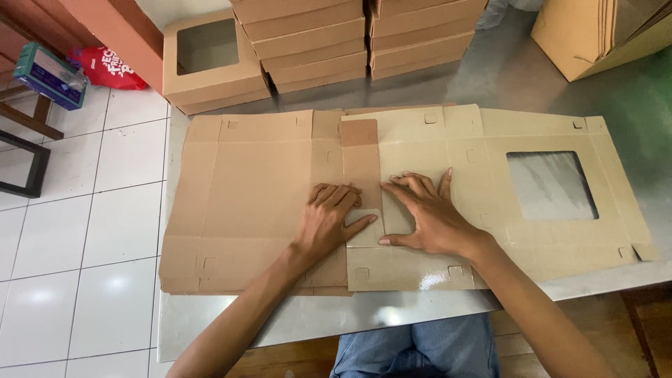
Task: The person assembles flat cardboard boxes on a metal table. They fold the side flaps, tuck in the tabs, and press the seams to form the box shape. The person handles multiple boxes one at a time, stacking the finished units on the table.
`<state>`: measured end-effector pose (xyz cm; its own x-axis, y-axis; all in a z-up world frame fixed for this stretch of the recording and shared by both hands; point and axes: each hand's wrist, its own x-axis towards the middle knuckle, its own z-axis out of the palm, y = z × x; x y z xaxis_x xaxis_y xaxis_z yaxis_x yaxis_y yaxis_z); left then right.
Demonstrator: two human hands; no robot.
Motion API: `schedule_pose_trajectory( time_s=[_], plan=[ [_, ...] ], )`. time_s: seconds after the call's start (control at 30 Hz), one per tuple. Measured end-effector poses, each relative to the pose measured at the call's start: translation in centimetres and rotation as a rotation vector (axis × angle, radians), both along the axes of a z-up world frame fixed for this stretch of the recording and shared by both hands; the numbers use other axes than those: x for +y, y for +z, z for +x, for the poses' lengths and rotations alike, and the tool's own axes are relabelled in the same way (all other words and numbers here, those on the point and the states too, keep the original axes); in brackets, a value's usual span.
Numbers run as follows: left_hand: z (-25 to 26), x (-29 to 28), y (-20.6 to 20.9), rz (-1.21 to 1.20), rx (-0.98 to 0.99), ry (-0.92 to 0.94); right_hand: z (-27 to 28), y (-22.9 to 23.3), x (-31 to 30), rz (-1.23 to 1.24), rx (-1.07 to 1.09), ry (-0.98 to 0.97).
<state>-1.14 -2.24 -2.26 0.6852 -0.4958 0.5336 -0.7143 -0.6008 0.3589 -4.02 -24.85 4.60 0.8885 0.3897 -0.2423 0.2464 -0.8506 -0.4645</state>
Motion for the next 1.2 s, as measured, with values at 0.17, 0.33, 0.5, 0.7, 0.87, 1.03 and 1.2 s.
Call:
schedule_pose_trajectory(
  time_s=[0.17, 0.33, 0.5, 0.7, 0.87, 1.03, 1.2],
  plan=[
    [0.1, -0.1, -0.4, -0.006, -0.001, -0.002, -0.1, -0.1, 0.1, -0.016, -0.02, 0.007],
    [0.3, -0.1, -0.5, -0.004, -0.004, -0.001, -0.2, -0.5, 1.0, -0.033, -0.052, -0.014],
    [0.4, 0.0, -0.2, -0.046, 0.057, 0.006, -0.1, -1.0, 2.2, -0.115, -0.114, -0.033],
    [0.5, 0.3, -0.1, -0.062, 0.114, 0.01, -0.5, -0.3, 3.9, -0.125, -0.135, -0.062],
    [0.5, 0.2, 0.0, -0.076, 0.125, 0.008, -0.7, -0.3, 5.0, -0.136, -0.133, -0.093],
    [0.4, 0.2, 0.1, -0.082, 0.14, -0.004, -1.5, 0.1, 5.2, -0.122, -0.129, -0.115],
    [0.4, 0.3, 0.1, -0.076, 0.106, -0.005, -1.6, 0.8, 4.1, -0.101, -0.147, -0.105]
  ],
)
